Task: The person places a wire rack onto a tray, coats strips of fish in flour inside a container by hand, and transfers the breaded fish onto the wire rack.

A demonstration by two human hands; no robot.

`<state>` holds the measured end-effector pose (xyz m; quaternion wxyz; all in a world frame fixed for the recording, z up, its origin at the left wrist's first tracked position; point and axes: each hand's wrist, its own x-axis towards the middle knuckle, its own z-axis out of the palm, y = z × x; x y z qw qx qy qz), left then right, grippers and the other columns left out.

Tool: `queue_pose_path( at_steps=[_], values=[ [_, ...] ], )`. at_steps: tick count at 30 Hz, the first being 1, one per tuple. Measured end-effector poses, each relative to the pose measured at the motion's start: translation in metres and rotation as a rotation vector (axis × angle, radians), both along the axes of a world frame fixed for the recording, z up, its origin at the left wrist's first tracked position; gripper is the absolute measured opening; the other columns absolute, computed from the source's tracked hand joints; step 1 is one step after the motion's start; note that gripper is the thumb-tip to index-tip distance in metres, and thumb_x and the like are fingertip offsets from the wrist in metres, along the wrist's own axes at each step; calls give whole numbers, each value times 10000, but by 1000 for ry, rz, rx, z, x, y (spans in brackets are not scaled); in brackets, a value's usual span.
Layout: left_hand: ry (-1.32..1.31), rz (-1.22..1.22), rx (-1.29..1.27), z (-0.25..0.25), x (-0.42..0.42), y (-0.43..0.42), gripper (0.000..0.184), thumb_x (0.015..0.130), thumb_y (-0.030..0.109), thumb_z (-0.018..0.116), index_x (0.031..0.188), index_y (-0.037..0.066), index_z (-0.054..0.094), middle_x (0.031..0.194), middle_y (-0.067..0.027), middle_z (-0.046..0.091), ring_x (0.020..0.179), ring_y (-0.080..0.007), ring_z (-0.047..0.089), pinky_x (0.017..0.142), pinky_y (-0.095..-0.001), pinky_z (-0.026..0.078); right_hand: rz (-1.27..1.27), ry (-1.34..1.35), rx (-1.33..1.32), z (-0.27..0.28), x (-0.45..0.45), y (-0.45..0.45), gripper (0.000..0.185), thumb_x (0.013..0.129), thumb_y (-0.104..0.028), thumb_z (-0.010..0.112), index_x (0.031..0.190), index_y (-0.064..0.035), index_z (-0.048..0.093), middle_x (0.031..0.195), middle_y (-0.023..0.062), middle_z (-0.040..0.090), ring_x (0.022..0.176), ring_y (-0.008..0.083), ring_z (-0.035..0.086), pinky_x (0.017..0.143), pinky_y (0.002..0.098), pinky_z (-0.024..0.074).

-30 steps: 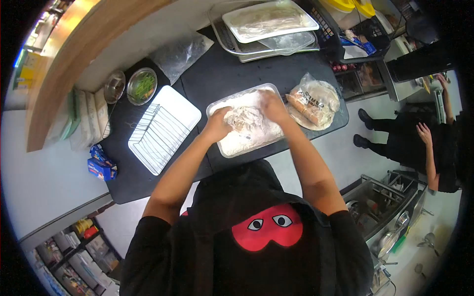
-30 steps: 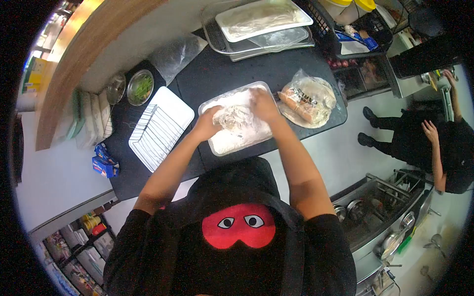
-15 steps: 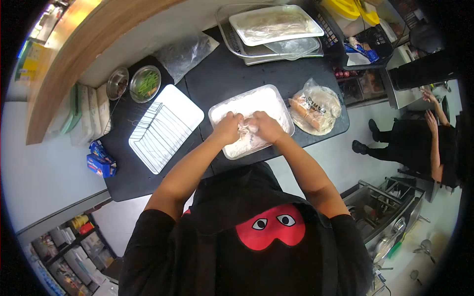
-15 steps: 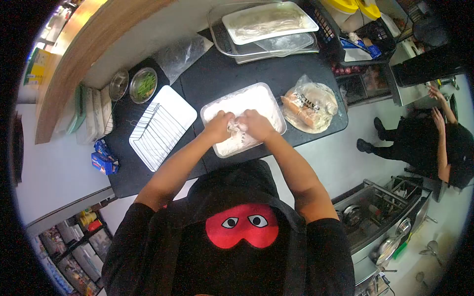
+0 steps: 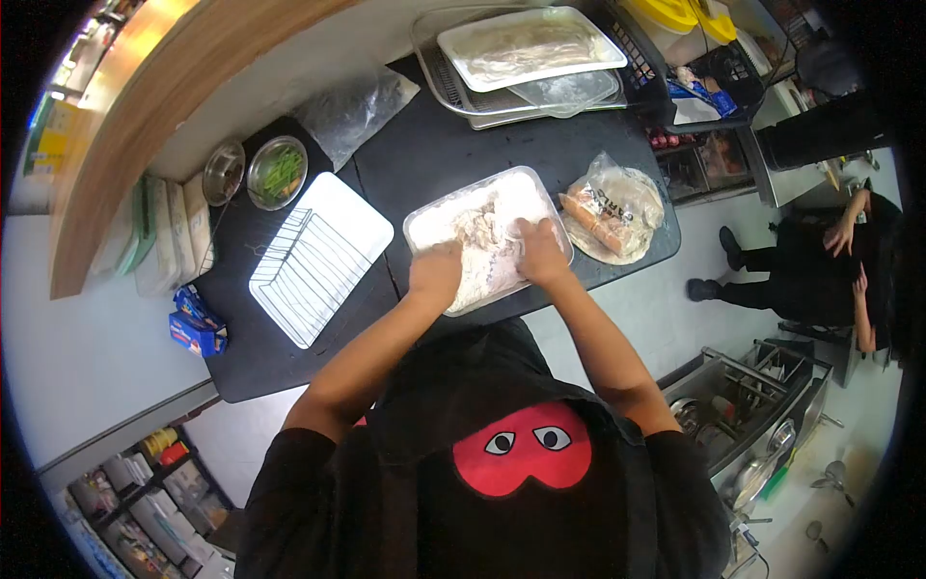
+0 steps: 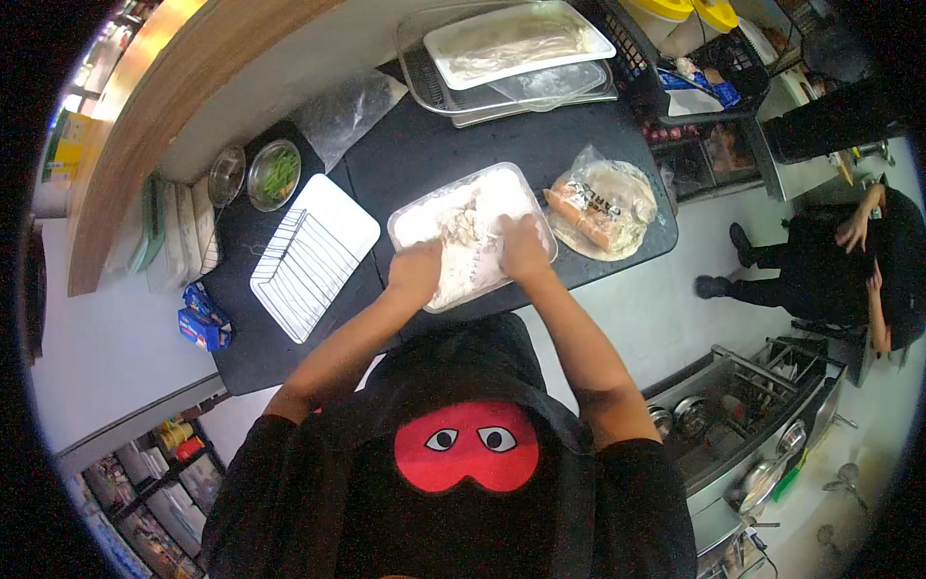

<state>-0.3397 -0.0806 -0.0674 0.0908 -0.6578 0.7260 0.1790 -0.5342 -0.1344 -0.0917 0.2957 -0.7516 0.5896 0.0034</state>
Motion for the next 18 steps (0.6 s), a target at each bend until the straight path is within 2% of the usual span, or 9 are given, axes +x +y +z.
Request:
queue_pose_path(
  at_steps=[1,4,6,8,10,12,13,16,18],
  values=[
    [82,5,-6,-3,-2,-3,285,736,55,538,1012,1,490,930,-168,595,854,-326,608,740,-407,494,-63,-97,-3,-7,6,0,808,607,-70,721,1314,-15,333,1148,272,457,1022,372,525,877,390,434],
    [380,103,-29,0,-5,-14,302,716,-15,505,1018,-5,502,931,-205,605,885,-356,592,753,-402,483,-79,-473,-57,-13,21,4,653,639,-35,684,1246,-22,443,1069,252,547,951,326,583,827,353,459],
    [610,237,-80,9,3,-21,326,702,-45,498,1027,-13,500,908,-217,606,882,-386,581,765,-405,477,-58,-541,-46,3,17,-5,583,655,1,632,1215,-31,473,1062,241,560,977,326,569,846,364,444],
    [587,361,-77,17,15,-28,558,654,-15,609,1182,47,440,1087,-252,530,1042,-392,506,898,-393,415,-53,-605,-35,30,8,-16,525,671,36,581,1185,-40,503,1056,229,572,1003,327,554,864,374,430],
    [528,287,-152,7,17,-32,695,622,57,692,1247,86,389,1189,-237,444,1133,-402,418,944,-409,375,64,-417,-161,26,9,-34,608,659,44,583,1243,-77,461,1189,226,499,1115,335,484,956,370,372],
    [472,205,-96,-1,7,-40,695,610,72,723,1219,96,389,1245,-224,371,1117,-394,431,924,-411,397,130,-351,-262,4,19,-42,654,647,45,592,1266,-98,439,1260,217,446,1161,354,435,1004,370,331],
    [445,163,-67,-3,0,-42,695,605,79,738,1205,101,389,1273,-217,334,1108,-391,438,914,-412,407,241,-377,-158,-3,23,-41,695,625,19,633,1273,-121,427,1301,203,402,1185,376,389,1031,378,299],
    [444,185,-105,-9,-12,-45,726,582,142,764,1210,76,406,1176,-207,419,1117,-374,426,918,-415,392,366,-288,-377,-18,34,-37,666,605,-84,699,1231,-121,474,1208,194,485,1107,365,467,962,396,368],
    [596,251,-23,-18,-8,-48,687,632,142,737,1212,66,377,1122,-198,486,959,-343,533,823,-395,450,317,-324,-160,-16,26,-46,604,608,-112,704,1181,-102,512,1134,190,531,1049,373,503,919,405,397]
  ],
)
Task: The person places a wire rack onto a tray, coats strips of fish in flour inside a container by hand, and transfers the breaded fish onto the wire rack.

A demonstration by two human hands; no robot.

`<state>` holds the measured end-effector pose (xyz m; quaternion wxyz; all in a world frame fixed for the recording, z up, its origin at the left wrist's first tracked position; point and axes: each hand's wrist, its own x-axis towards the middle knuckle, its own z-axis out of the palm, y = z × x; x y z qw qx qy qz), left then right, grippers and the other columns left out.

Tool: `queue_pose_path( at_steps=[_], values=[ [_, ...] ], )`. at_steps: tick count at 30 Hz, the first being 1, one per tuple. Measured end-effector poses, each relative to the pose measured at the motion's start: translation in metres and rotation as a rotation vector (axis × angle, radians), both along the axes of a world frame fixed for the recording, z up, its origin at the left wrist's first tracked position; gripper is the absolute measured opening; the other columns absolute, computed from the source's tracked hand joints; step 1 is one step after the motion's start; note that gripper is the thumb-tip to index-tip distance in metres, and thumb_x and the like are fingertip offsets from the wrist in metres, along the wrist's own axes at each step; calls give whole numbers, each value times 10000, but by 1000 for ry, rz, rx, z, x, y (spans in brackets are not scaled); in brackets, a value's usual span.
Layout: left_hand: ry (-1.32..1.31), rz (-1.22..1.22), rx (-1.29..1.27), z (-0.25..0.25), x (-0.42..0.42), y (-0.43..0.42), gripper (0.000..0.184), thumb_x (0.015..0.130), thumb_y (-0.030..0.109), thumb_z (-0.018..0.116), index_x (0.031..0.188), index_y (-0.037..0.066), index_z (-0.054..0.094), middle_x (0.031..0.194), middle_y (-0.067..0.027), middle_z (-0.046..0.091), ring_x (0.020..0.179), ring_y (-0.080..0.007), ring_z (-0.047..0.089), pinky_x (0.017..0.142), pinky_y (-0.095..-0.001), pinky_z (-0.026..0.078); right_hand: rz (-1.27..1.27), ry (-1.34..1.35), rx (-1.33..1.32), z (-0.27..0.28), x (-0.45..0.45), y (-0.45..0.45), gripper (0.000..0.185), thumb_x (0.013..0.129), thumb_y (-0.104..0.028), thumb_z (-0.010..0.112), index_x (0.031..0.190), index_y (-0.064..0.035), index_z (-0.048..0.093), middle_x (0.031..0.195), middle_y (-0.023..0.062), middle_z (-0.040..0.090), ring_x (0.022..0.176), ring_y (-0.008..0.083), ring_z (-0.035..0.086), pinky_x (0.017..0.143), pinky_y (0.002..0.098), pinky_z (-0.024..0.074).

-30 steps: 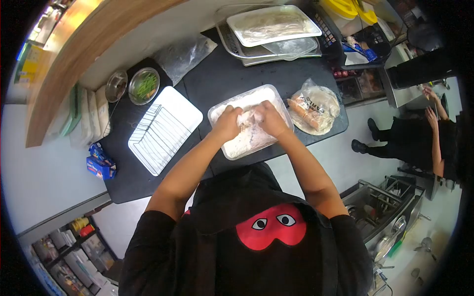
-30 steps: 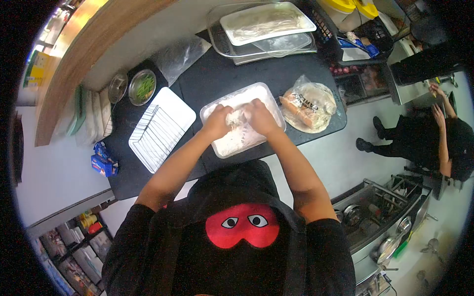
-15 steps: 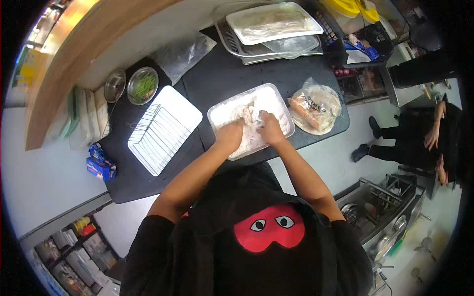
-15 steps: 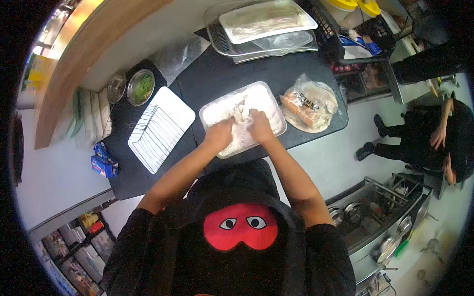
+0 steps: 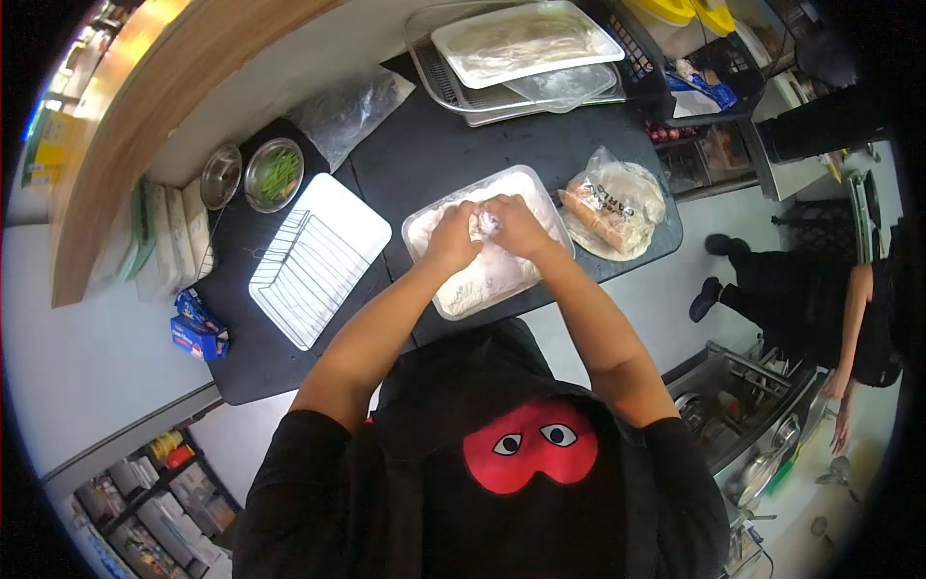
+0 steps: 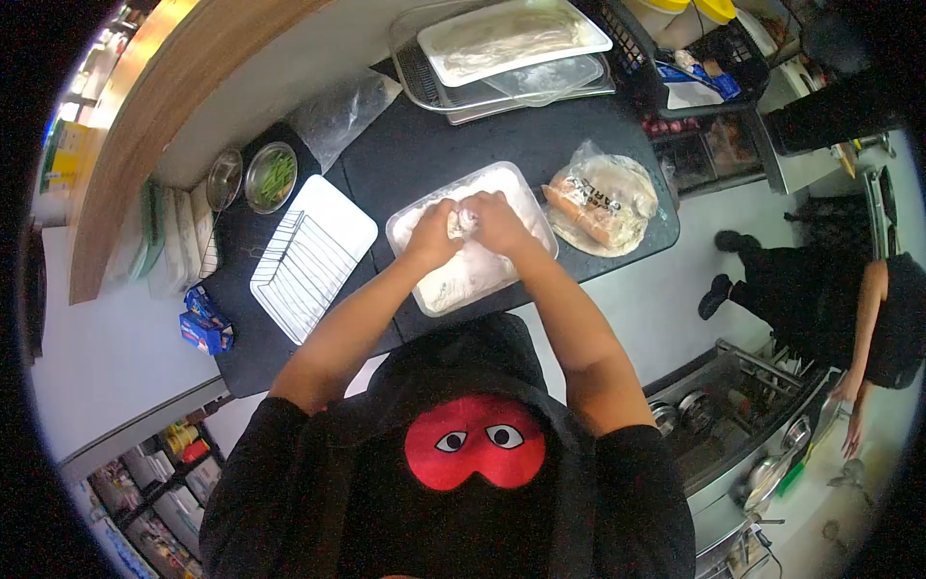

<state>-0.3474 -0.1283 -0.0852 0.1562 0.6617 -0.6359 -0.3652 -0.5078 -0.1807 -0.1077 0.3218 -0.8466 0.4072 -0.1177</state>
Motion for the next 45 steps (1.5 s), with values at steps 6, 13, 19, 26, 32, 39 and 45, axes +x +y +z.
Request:
queue_pose_path(
  at_steps=[6,13,19,26,32,39,45],
  values=[
    [480,236,289,-15,21,18,728,740,225,674,1282,21,232,1007,-234,579,876,-305,608,760,-340,485,-212,-28,412,85,-39,-4,569,617,-64,662,1161,-20,500,1002,218,572,957,337,553,828,382,454],
    [-188,-246,167,1,6,49,340,657,158,670,936,-14,583,967,-215,599,931,-365,565,826,-411,445,-191,315,181,0,-19,64,455,635,-90,667,1038,49,506,977,261,541,991,366,534,814,391,464],
    [29,5,-77,15,12,42,389,653,94,675,1009,13,541,1119,-197,507,1023,-340,509,872,-398,420,-436,-243,299,23,-9,49,527,624,-45,672,1132,-42,535,1173,236,501,1082,358,491,906,384,412],
    [-244,-210,-231,-1,11,21,531,671,179,711,1151,85,502,1264,-162,398,1090,-320,462,862,-418,420,-47,158,-199,10,-1,24,586,603,-122,716,1159,-172,539,1244,142,438,1129,360,433,913,415,393],
    [242,58,306,16,20,8,438,705,184,677,1094,39,536,1182,-206,472,976,-312,552,809,-376,469,-327,-66,152,27,-31,6,477,645,-58,629,1116,-35,556,958,201,607,895,327,590,807,374,460],
    [-143,-105,124,15,21,46,604,688,163,684,1211,25,415,1095,-262,467,1004,-392,519,840,-413,450,-247,337,231,41,-45,53,413,647,-92,629,1041,10,556,889,240,611,862,351,603,757,412,467],
    [-131,-120,104,4,16,41,558,660,123,693,1153,7,459,1125,-186,463,1018,-351,511,863,-390,447,-431,-219,328,26,11,74,340,651,-32,611,990,-11,579,990,231,587,964,369,553,822,396,449]
  ],
)
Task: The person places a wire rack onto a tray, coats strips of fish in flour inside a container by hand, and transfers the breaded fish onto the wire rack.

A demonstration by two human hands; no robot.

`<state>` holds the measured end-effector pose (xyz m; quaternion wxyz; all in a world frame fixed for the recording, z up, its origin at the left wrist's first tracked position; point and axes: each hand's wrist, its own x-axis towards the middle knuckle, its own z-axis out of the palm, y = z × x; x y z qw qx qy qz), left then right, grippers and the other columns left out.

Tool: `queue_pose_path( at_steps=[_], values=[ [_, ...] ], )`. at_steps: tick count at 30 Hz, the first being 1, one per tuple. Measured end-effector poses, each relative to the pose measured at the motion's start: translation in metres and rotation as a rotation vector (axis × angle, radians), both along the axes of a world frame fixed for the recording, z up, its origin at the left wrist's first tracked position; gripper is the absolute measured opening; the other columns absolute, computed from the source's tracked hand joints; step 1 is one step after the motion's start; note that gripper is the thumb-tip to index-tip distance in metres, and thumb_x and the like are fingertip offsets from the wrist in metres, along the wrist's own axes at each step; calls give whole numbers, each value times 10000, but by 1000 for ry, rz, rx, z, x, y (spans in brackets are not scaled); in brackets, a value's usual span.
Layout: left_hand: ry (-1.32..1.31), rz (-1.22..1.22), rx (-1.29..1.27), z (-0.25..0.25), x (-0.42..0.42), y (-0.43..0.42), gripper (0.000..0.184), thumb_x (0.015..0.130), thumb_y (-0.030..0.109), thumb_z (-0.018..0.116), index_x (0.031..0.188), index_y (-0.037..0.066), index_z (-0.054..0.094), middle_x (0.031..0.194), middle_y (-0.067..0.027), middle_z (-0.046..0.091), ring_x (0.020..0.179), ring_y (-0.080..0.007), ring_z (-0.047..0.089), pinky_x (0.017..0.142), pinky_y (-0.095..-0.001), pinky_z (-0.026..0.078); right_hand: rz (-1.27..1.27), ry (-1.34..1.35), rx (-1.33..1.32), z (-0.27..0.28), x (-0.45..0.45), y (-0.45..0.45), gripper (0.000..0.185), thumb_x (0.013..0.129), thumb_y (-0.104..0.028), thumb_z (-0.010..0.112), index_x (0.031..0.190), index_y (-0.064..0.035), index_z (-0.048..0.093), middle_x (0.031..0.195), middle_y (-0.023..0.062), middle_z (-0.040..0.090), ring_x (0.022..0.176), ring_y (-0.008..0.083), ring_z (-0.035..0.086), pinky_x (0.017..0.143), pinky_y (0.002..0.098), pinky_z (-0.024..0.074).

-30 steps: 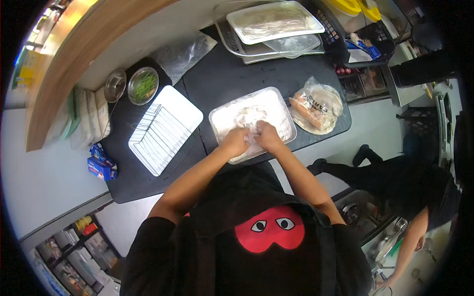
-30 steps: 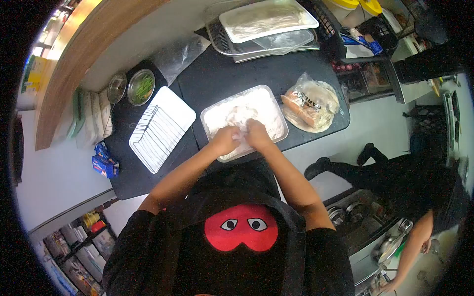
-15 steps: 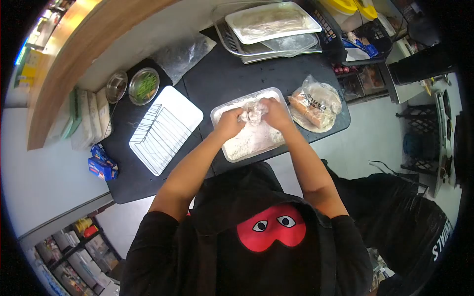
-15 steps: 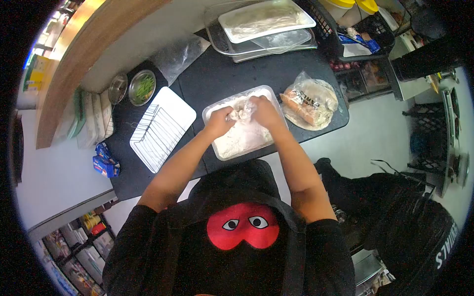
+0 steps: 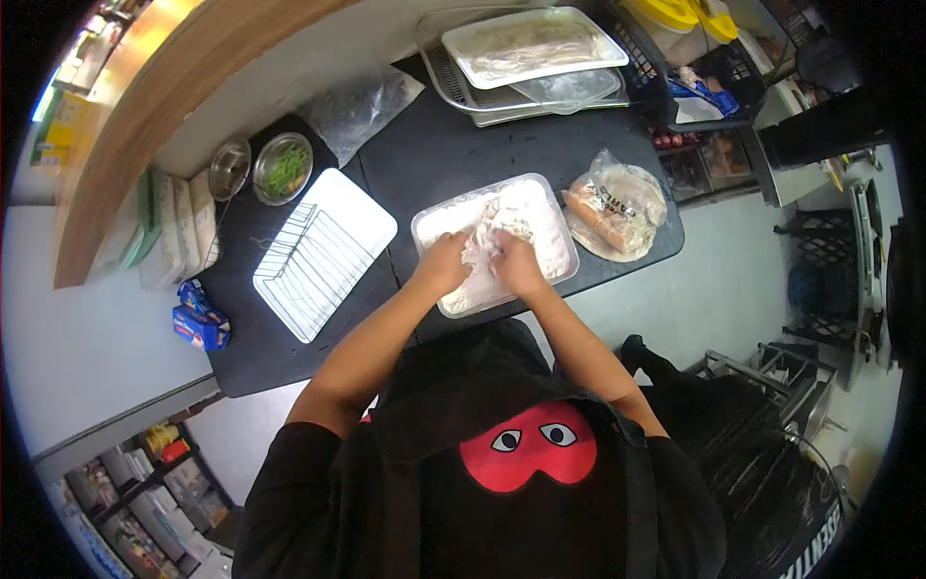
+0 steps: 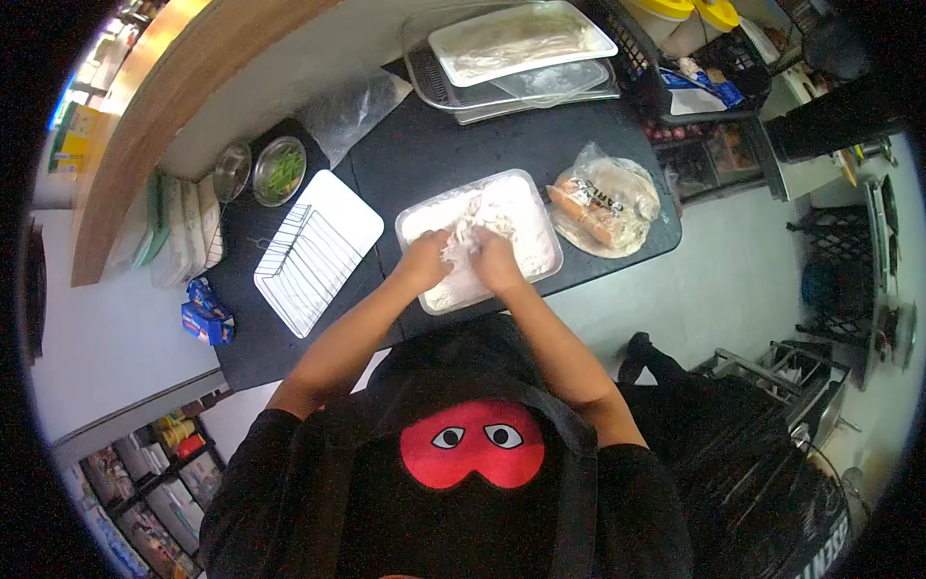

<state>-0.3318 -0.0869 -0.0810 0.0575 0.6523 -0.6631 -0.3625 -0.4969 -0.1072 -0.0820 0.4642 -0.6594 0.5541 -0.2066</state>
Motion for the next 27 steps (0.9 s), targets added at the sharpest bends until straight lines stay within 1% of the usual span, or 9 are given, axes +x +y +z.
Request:
queue_pose_path(
  at_steps=[3,4,6,8,12,16,18,22,27],
  values=[
    [-161,-40,-97,27,-7,3,510,671,120,684,1129,19,483,1124,-176,483,1017,-332,517,856,-388,449,171,14,-412,3,-7,-13,356,705,-4,557,1058,-47,574,1059,189,570,1065,347,503,911,396,398],
    [-173,-93,-195,20,-8,5,487,680,130,678,1116,22,489,1117,-170,491,1014,-326,520,850,-389,452,332,176,-522,-1,-10,-17,405,701,-24,576,1093,-125,584,1167,155,516,1137,345,443,970,395,351],
    [-194,-199,-396,8,-10,7,444,696,150,666,1091,29,503,1102,-160,505,1009,-314,526,838,-391,457,377,386,-561,-1,-17,-19,417,706,-43,572,1101,-177,590,1207,145,493,1144,355,438,980,402,345],
    [-162,-142,-248,9,-7,2,398,709,170,652,1061,36,524,1061,-153,534,988,-321,533,834,-395,456,438,582,-447,3,-31,-30,426,745,-98,545,1142,-250,570,1273,158,436,1187,369,397,992,416,336],
    [-74,12,-107,3,9,-11,286,720,184,629,960,35,583,955,-136,569,965,-316,548,814,-411,453,285,591,-532,-2,-52,-33,377,793,-115,490,1165,-169,525,1207,208,437,1105,366,437,912,443,407],
    [-108,-69,-172,2,8,-16,214,719,184,617,876,39,615,888,-150,596,893,-315,571,776,-406,458,216,666,-148,9,-19,-1,335,756,-162,567,1079,-87,517,1062,177,444,989,354,475,815,411,474],
    [-53,-134,-268,5,6,-26,196,720,178,607,861,42,618,861,-157,604,846,-305,584,742,-395,461,196,451,-173,0,-14,4,456,696,-186,665,1106,-61,512,1069,183,457,1012,355,473,833,403,458],
    [242,-77,-34,40,1,-39,192,727,152,569,855,11,585,717,-155,601,668,-235,592,633,-347,447,121,-33,-317,-11,-14,-4,482,689,-137,692,1125,-19,524,1073,181,542,1023,295,526,859,350,436],
    [348,-83,-114,100,0,-52,124,743,82,539,831,-2,559,654,-88,574,606,-125,538,565,-292,419,188,-491,231,-12,-18,-16,363,751,-75,635,1096,13,560,1036,111,620,960,167,568,854,284,427]
  ],
)
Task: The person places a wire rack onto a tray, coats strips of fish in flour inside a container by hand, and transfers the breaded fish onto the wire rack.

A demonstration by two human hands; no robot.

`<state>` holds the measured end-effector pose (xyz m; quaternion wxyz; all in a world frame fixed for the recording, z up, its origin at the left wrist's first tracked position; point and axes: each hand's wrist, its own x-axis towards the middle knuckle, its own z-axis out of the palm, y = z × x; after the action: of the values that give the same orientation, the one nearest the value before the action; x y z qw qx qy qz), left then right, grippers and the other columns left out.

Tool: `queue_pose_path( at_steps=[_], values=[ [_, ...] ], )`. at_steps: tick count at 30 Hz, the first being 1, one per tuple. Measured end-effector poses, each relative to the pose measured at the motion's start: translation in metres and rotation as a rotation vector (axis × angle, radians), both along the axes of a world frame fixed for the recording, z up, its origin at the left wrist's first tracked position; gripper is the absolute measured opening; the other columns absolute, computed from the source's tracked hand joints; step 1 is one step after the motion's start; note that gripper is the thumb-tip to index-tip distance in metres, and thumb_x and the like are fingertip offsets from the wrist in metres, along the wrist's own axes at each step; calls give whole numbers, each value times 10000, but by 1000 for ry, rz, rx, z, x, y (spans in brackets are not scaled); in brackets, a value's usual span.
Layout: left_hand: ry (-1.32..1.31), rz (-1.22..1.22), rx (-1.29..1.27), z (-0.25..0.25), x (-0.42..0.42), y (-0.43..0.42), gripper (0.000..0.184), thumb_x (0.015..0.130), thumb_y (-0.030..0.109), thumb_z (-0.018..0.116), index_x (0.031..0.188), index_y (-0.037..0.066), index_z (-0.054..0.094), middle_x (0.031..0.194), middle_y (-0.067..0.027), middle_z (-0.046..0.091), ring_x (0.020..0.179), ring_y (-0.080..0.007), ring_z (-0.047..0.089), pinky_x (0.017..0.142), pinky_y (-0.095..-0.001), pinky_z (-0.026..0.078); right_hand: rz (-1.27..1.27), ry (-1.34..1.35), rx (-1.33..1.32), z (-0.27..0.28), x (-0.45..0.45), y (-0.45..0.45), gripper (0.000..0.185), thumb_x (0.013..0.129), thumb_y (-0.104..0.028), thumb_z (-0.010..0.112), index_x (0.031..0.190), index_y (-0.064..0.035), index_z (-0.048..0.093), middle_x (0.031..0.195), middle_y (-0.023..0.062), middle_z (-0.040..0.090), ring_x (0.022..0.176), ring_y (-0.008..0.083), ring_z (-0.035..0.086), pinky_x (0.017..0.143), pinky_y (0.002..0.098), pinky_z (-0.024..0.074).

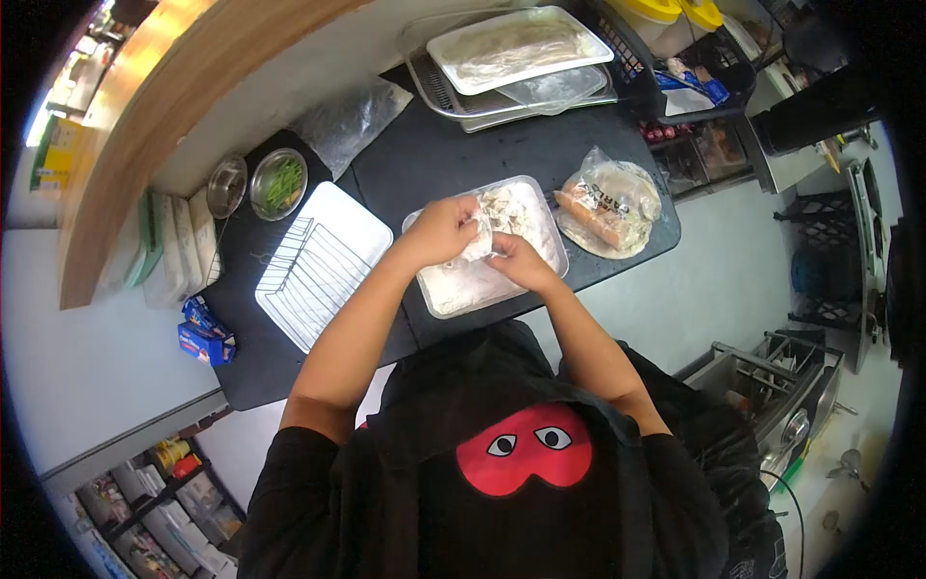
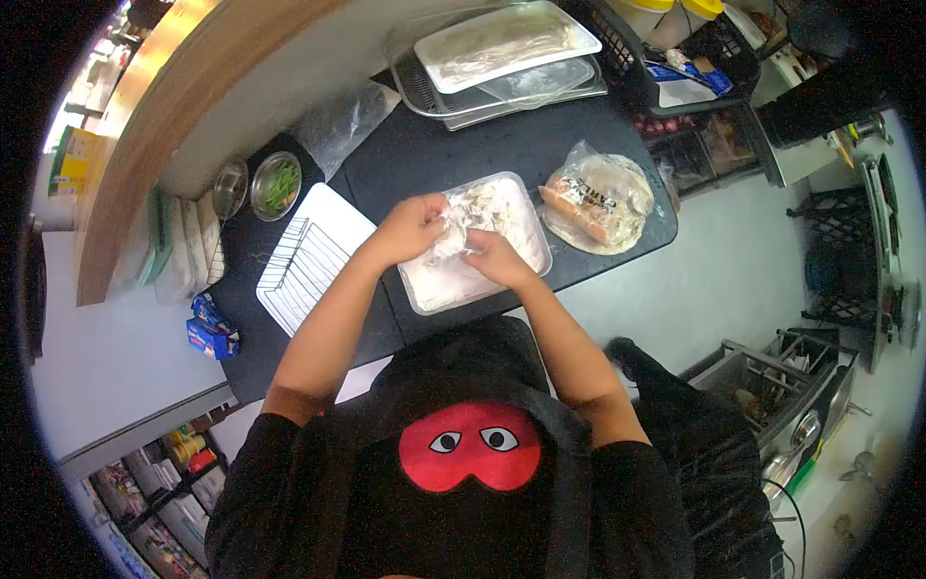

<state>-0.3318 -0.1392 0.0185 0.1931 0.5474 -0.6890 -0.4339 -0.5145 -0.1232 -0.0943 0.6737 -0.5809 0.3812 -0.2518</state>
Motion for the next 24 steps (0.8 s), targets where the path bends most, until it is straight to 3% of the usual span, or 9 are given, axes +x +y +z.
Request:
queue_pose_path(
  at_steps=[4,6,8,9,11,14,17,20,24],
  values=[
    [128,36,91,0,18,-6,166,756,-14,489,905,-19,564,704,-43,601,630,-72,528,575,-239,419,40,22,83,20,-19,-11,270,799,-33,591,1063,12,568,953,17,618,864,78,542,785,239,442],
    [90,53,142,-8,29,-5,184,759,-22,490,927,-23,565,725,-36,604,645,-59,526,581,-225,416,51,224,3,27,-36,-20,274,779,-46,610,1046,7,581,931,38,624,836,83,548,761,244,445],
    [-120,88,157,-28,33,3,231,772,23,481,980,-18,574,792,-126,630,722,-208,602,670,-324,468,95,426,-94,32,-48,-28,286,758,-55,622,1036,4,589,906,59,629,808,95,555,752,249,446],
    [-308,98,111,-37,31,10,241,774,45,484,987,-20,576,837,-160,630,770,-260,608,713,-354,473,132,579,-207,48,-49,-30,297,708,-39,608,1004,-14,606,947,118,625,838,187,588,779,299,455],
    [-548,74,1,-70,25,27,294,789,73,446,1039,-19,569,1002,-211,602,920,-356,580,822,-413,462,135,735,-522,36,-46,-26,298,697,-46,581,993,-33,612,991,143,612,892,254,583,811,342,450],
    [-636,-182,-282,-105,6,63,318,809,89,414,1080,-2,554,1184,-193,513,1133,-335,456,942,-419,372,258,753,-767,-2,-31,-3,305,698,-73,555,997,-68,616,1080,144,587,983,302,556,865,397,427],
    [-553,-275,-457,-117,2,91,300,817,115,430,1056,12,579,1188,-160,512,1162,-310,423,969,-453,338,428,844,-804,-3,-24,16,335,711,-121,555,1041,-91,602,1143,116,566,1044,277,532,900,414,404],
    [-757,-251,-209,-96,9,82,393,815,126,448,1192,36,513,1323,-128,420,1252,-313,350,1022,-484,272,434,980,-867,5,-23,18,396,709,-165,582,1098,-95,572,1142,82,557,1107,249,480,907,403,390],
    [-696,-426,-189,-90,-1,84,364,795,185,505,1133,59,558,1271,-80,470,1214,-292,388,1004,-494,282,346,890,-927,-3,6,25,341,678,-160,614,1011,-89,591,989,69,574,1064,260,475,887,387,394]
  ],
)
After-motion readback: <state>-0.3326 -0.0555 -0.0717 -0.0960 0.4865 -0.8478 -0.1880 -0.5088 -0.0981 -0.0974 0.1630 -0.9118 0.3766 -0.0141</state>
